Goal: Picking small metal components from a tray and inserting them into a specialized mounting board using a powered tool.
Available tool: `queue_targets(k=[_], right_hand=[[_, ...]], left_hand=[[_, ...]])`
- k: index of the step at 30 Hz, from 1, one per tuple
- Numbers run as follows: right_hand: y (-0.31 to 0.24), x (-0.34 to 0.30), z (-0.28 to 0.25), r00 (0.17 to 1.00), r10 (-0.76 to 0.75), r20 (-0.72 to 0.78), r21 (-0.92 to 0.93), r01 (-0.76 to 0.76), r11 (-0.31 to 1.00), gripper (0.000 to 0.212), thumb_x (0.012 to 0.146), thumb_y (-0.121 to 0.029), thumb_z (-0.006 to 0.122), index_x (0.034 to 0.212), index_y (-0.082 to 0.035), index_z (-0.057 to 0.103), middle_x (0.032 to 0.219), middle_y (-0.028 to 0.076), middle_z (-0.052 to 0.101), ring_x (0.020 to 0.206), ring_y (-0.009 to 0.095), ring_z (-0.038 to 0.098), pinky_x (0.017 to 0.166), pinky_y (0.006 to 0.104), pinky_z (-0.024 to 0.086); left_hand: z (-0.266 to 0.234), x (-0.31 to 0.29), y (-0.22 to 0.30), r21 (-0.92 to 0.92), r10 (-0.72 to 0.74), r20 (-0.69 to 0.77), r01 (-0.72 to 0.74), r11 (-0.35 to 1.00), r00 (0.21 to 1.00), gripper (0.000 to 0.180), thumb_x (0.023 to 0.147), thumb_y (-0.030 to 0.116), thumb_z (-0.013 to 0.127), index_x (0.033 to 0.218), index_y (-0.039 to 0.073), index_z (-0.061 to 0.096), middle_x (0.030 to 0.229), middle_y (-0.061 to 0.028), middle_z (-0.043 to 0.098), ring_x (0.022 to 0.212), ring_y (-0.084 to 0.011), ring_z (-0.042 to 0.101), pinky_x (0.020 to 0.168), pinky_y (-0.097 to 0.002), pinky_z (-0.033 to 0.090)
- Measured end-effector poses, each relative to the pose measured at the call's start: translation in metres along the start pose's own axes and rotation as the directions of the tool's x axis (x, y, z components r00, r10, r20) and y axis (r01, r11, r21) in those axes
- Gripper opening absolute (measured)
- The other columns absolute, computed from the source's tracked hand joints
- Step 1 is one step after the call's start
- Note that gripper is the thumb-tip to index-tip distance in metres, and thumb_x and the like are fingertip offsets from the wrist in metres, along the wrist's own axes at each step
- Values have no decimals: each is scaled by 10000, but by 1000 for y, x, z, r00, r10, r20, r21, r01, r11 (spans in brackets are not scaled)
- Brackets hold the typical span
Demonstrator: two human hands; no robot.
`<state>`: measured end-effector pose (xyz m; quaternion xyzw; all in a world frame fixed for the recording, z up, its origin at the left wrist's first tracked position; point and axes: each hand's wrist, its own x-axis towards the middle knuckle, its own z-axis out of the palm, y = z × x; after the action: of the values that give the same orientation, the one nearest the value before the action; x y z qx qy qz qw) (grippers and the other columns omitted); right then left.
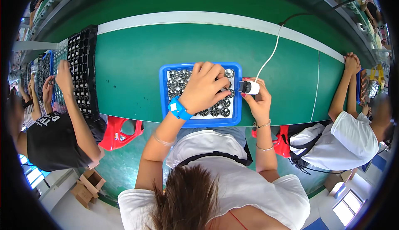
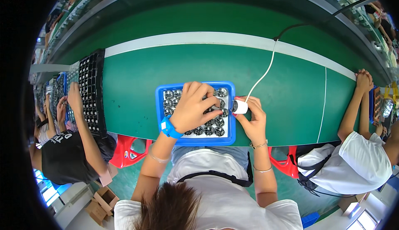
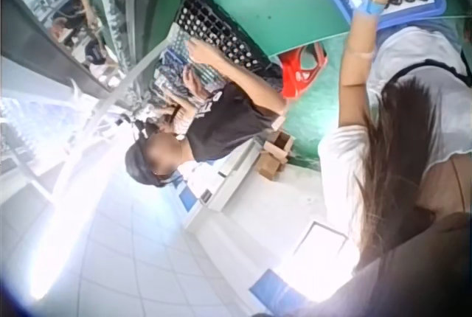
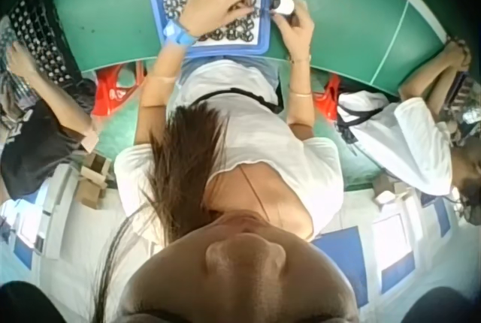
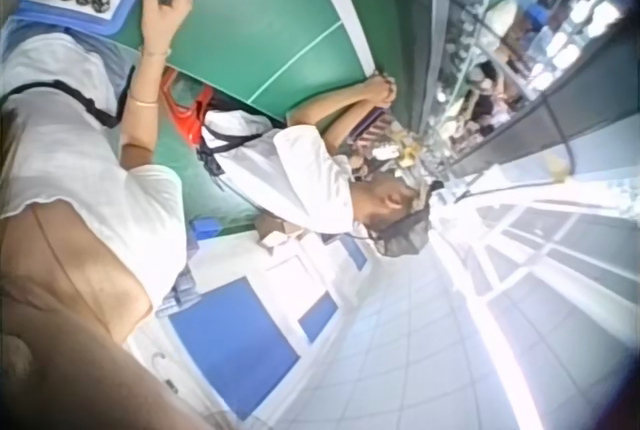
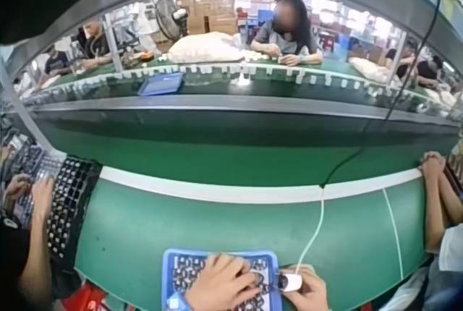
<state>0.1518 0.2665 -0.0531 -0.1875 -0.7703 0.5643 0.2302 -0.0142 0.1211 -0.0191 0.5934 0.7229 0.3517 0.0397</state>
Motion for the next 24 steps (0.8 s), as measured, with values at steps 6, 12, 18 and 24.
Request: queue_targets(k=[6, 12, 18, 24], right_hand=[[-1, 0, 1, 1000, -25, 16, -59, 26, 998, 393, 699, 16, 730, 1076, 33, 620, 1099, 108, 616, 1088, 218, 522, 963, 339, 404], [-6, -2, 8, 994, 89, -68, 122, -81, 989, 405, 671, -15, 735, 1071, -7, 669, 1070, 78, 659, 1075, 211, 533, 937, 333, 420], [2, -4, 2, 999, -49, 25, -28, 49, 998, 374, 740, 21, 724, 1094, 35, 603, 1175, 112, 552, 1077, 221, 566, 949, 339, 435], [10, -17, 6, 943, 188, -273, 494, -30, 869, 399, 850, -73, 669, 1206, 24, 518, 1229, 127, 557, 1151, 266, 542, 982, 392, 420]], left_hand=[[5, -2, -1, 8, 0, -1, 0, 1000, 1000, 170, 675, 198, 758, 803, 141, 663, 873, -11, 472, 885, -222, 471, 822, -384, 351], [10, 2, 11, -81, -1, -127, -9, 997, 992, 123, 686, 183, 737, 769, 128, 666, 852, -9, 474, 878, -210, 473, 823, -387, 354], [6, 2, 11, -90, -19, -112, 9, 996, 994, 125, 688, 189, 734, 768, 123, 666, 840, -12, 476, 880, -213, 478, 820, -385, 354], [14, 2, 4, -21, -8, -77, 7, 1000, 997, 111, 683, 181, 732, 744, 110, 671, 813, -21, 453, 868, -216, 465, 826, -392, 353]])
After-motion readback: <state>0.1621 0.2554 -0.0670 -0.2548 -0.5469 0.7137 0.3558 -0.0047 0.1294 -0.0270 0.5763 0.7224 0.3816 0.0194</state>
